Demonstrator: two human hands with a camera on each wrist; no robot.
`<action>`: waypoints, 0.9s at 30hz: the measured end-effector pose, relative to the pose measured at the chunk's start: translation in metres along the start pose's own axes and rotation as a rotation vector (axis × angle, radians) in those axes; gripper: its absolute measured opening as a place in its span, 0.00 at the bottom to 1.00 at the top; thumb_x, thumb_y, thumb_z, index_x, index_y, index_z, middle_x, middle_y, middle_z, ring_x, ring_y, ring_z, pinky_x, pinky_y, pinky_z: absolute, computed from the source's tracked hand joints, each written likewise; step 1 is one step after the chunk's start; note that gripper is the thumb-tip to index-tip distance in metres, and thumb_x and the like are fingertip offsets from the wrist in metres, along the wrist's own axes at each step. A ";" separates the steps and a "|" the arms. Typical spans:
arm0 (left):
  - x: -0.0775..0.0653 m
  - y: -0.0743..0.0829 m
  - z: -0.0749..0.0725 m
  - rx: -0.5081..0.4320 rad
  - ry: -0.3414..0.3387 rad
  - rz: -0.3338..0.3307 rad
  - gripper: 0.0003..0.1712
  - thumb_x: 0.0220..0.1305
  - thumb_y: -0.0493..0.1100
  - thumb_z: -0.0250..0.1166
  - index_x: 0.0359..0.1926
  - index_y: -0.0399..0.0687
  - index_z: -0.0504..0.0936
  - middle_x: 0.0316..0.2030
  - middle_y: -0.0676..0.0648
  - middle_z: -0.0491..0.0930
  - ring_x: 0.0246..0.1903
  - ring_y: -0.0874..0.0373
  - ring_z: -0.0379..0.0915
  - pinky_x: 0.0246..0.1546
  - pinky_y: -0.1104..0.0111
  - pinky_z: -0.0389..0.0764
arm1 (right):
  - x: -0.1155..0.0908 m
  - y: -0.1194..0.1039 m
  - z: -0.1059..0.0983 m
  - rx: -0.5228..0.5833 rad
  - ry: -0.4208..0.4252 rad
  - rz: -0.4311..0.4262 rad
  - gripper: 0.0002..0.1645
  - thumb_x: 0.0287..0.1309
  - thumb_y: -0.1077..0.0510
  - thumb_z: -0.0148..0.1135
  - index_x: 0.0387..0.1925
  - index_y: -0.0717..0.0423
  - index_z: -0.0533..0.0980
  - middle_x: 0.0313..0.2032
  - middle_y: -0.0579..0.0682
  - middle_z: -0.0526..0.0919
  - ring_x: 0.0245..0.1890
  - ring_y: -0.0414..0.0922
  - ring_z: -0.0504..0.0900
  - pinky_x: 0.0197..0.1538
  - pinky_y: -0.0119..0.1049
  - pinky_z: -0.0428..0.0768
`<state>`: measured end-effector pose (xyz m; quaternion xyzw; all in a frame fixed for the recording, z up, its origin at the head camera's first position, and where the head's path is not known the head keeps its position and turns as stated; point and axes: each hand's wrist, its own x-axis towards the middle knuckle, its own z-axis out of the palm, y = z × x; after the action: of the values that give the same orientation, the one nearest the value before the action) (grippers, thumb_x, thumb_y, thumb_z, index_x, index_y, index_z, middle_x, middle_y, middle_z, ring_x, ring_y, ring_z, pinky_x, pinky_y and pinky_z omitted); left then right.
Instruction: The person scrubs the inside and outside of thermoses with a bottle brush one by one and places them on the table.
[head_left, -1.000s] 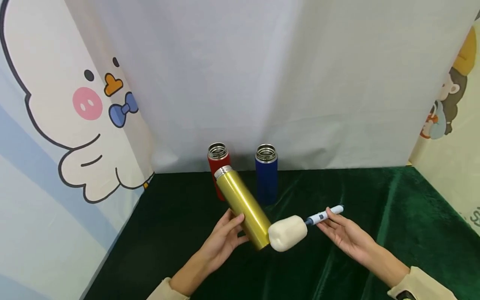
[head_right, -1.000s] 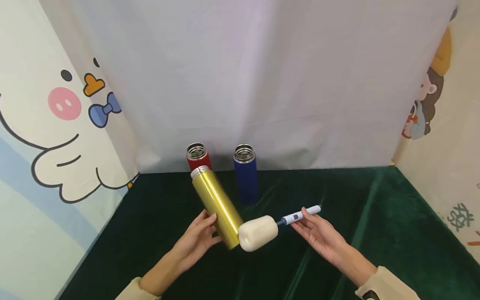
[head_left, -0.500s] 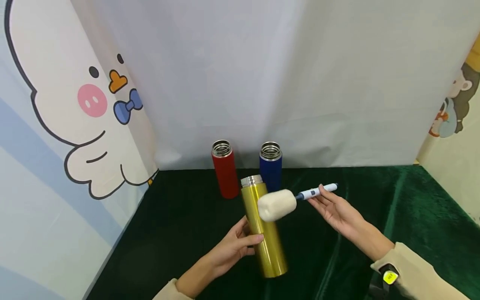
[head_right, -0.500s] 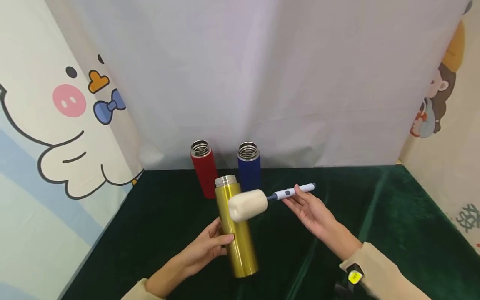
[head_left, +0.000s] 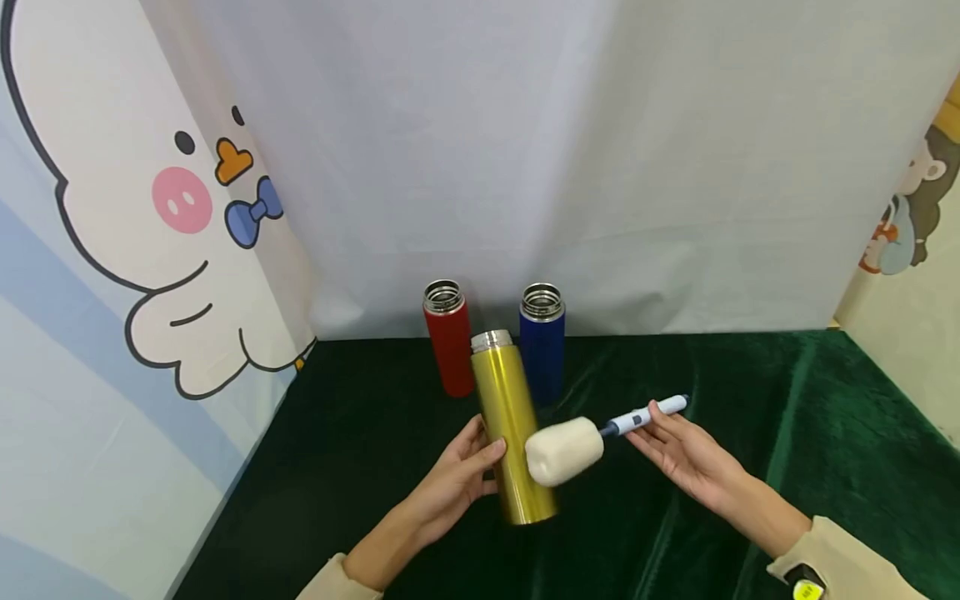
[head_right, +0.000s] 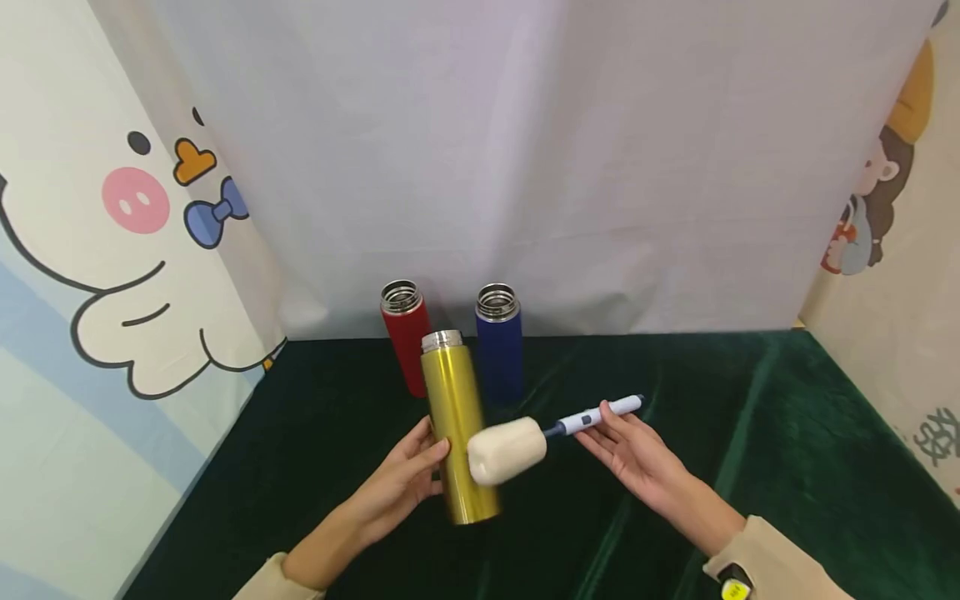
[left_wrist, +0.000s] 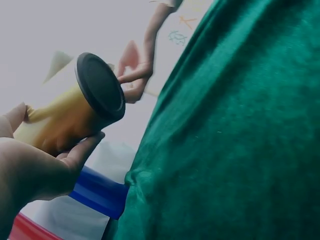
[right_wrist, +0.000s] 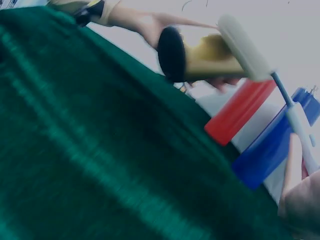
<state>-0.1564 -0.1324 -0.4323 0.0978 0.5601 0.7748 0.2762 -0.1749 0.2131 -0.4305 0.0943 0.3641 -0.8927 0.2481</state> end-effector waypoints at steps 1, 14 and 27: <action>0.001 0.001 -0.001 -0.022 -0.003 0.010 0.35 0.80 0.47 0.52 0.79 0.56 0.48 0.72 0.44 0.64 0.64 0.56 0.72 0.64 0.53 0.76 | -0.001 0.002 -0.004 -0.049 -0.002 0.003 0.15 0.78 0.52 0.49 0.59 0.47 0.59 0.51 0.47 0.80 0.52 0.39 0.84 0.63 0.32 0.80; 0.002 0.003 0.004 -0.202 -0.038 0.014 0.35 0.80 0.46 0.50 0.79 0.64 0.43 0.63 0.53 0.70 0.63 0.57 0.71 0.67 0.55 0.72 | 0.007 -0.006 -0.001 -0.213 -0.012 -0.034 0.10 0.78 0.48 0.48 0.53 0.46 0.67 0.47 0.42 0.81 0.50 0.36 0.84 0.59 0.31 0.82; -0.002 -0.005 0.005 0.073 -0.100 -0.059 0.36 0.78 0.47 0.54 0.79 0.56 0.50 0.70 0.41 0.66 0.63 0.52 0.74 0.61 0.51 0.79 | 0.017 -0.027 0.042 0.250 -0.042 -0.078 0.11 0.74 0.58 0.53 0.54 0.55 0.70 0.48 0.56 0.84 0.48 0.49 0.89 0.66 0.32 0.76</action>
<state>-0.1508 -0.1283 -0.4351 0.1299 0.5763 0.7395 0.3226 -0.2031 0.1940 -0.3903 0.0916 0.2481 -0.9419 0.2070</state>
